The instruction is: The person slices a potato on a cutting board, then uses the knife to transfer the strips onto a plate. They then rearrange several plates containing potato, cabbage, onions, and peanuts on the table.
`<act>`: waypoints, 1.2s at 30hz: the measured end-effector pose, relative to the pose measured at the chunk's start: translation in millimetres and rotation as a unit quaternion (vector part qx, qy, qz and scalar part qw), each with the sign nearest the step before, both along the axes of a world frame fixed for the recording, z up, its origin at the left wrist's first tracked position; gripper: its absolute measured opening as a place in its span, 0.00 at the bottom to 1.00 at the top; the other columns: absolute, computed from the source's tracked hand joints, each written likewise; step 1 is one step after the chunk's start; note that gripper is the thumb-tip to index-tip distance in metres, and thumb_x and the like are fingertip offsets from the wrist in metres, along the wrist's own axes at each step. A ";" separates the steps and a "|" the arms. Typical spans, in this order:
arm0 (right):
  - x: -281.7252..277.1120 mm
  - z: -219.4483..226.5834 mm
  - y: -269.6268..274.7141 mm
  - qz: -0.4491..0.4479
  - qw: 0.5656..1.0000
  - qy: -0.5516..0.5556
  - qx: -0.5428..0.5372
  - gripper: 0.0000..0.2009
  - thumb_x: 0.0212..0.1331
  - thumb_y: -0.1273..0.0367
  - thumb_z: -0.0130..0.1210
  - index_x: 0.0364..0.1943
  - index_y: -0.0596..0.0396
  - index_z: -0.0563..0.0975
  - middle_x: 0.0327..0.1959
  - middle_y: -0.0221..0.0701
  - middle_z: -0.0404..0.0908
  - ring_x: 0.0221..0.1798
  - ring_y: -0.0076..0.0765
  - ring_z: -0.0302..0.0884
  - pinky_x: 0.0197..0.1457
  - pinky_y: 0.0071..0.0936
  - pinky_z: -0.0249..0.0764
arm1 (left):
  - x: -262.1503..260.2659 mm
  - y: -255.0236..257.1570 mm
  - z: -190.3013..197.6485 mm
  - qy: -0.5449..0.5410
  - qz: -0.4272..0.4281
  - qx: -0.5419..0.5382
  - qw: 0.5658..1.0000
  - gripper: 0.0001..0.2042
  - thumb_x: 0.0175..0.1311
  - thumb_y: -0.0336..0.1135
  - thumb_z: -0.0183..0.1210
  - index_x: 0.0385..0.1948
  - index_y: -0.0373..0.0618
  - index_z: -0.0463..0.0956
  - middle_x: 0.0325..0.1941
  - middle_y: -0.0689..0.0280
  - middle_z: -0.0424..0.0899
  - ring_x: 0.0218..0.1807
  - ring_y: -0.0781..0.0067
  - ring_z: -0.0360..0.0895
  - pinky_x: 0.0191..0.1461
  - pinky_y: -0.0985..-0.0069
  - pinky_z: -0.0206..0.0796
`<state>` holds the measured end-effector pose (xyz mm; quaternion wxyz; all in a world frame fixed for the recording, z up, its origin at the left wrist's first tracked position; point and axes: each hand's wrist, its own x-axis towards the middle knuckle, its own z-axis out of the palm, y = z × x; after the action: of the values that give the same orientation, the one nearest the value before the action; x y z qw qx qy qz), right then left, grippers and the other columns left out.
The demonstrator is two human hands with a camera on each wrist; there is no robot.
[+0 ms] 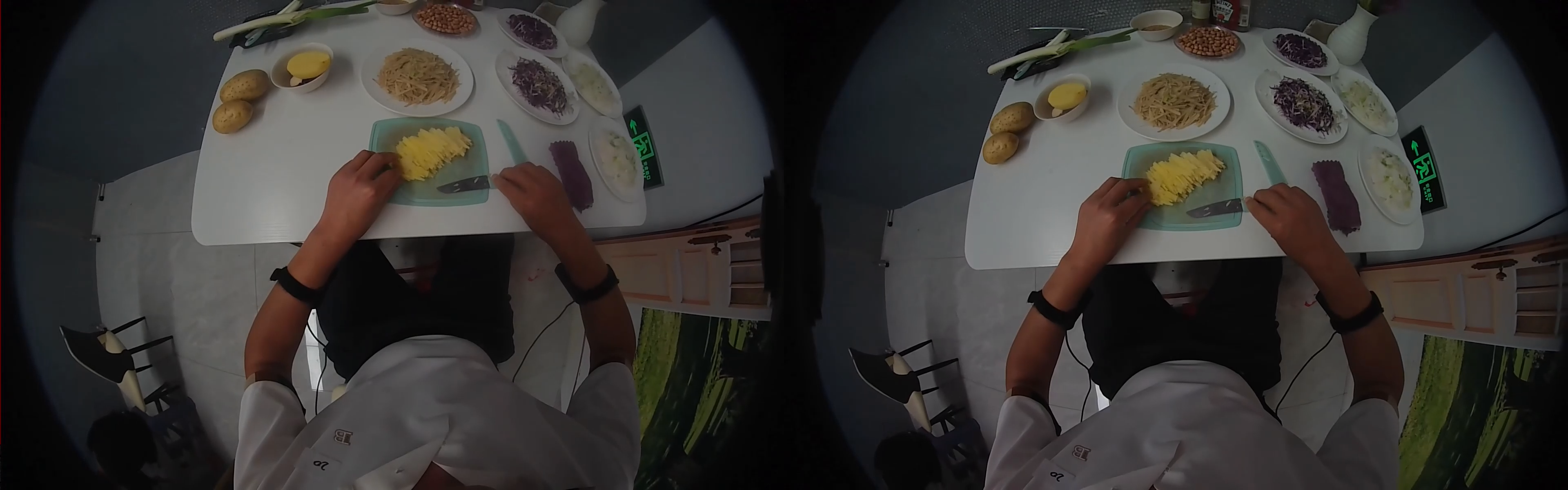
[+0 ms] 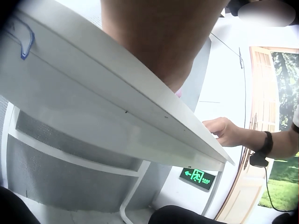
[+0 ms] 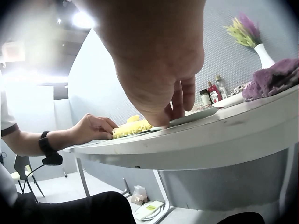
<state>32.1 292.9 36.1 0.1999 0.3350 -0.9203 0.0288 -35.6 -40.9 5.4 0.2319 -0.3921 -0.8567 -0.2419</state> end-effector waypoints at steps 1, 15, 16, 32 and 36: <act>0.2 0.9 -0.5 0.002 1.000 0.000 0.003 0.15 0.52 0.76 0.62 0.46 0.58 0.84 0.43 0.31 0.84 0.46 0.36 0.83 0.44 0.32 0.79 | -0.4 0.2 -1.0 0.005 -0.005 -0.001 1.000 0.05 0.57 0.30 0.68 0.34 0.45 0.84 0.47 0.68 0.86 0.44 0.65 0.82 0.45 0.68 0.80; -23.4 26.6 -27.5 -0.179 0.904 -0.243 -0.303 0.16 0.61 0.67 0.69 0.50 0.60 0.85 0.43 0.41 0.88 0.42 0.40 0.88 0.46 0.35 0.82 | 4.7 2.1 2.6 -0.017 0.012 0.018 1.000 0.10 0.58 0.29 0.68 0.42 0.43 0.83 0.56 0.64 0.85 0.55 0.60 0.82 0.52 0.67 0.81; -32.3 25.1 -29.2 -0.179 0.904 -0.243 -0.302 0.16 0.61 0.67 0.69 0.50 0.60 0.85 0.43 0.41 0.88 0.42 0.40 0.88 0.46 0.35 0.82 | 3.8 2.2 3.0 -0.022 0.007 0.014 1.000 0.11 0.58 0.28 0.68 0.44 0.43 0.83 0.59 0.63 0.84 0.58 0.60 0.81 0.54 0.67 0.81; -71.5 49.6 -90.5 -0.082 0.971 -0.150 -0.168 0.19 0.54 0.63 0.72 0.47 0.60 0.84 0.47 0.42 0.85 0.49 0.49 0.84 0.54 0.42 0.80 | 4.1 -4.5 -0.5 -0.110 0.015 0.080 0.991 0.18 0.54 0.28 0.70 0.48 0.42 0.81 0.64 0.58 0.80 0.60 0.53 0.80 0.59 0.62 0.79; -48.7 45.4 -120.9 -0.043 0.986 -0.122 -0.101 0.22 0.50 0.61 0.75 0.48 0.58 0.84 0.46 0.40 0.84 0.52 0.49 0.83 0.56 0.43 0.80 | 5.1 -5.6 -3.0 -0.139 0.022 0.091 0.986 0.18 0.54 0.28 0.70 0.47 0.41 0.81 0.63 0.58 0.81 0.60 0.53 0.80 0.59 0.62 0.79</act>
<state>-16.7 172.0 81.5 0.1206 0.2674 -0.9435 0.1540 -30.5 -46.5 2.4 0.1508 -0.3130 -0.8634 -0.3657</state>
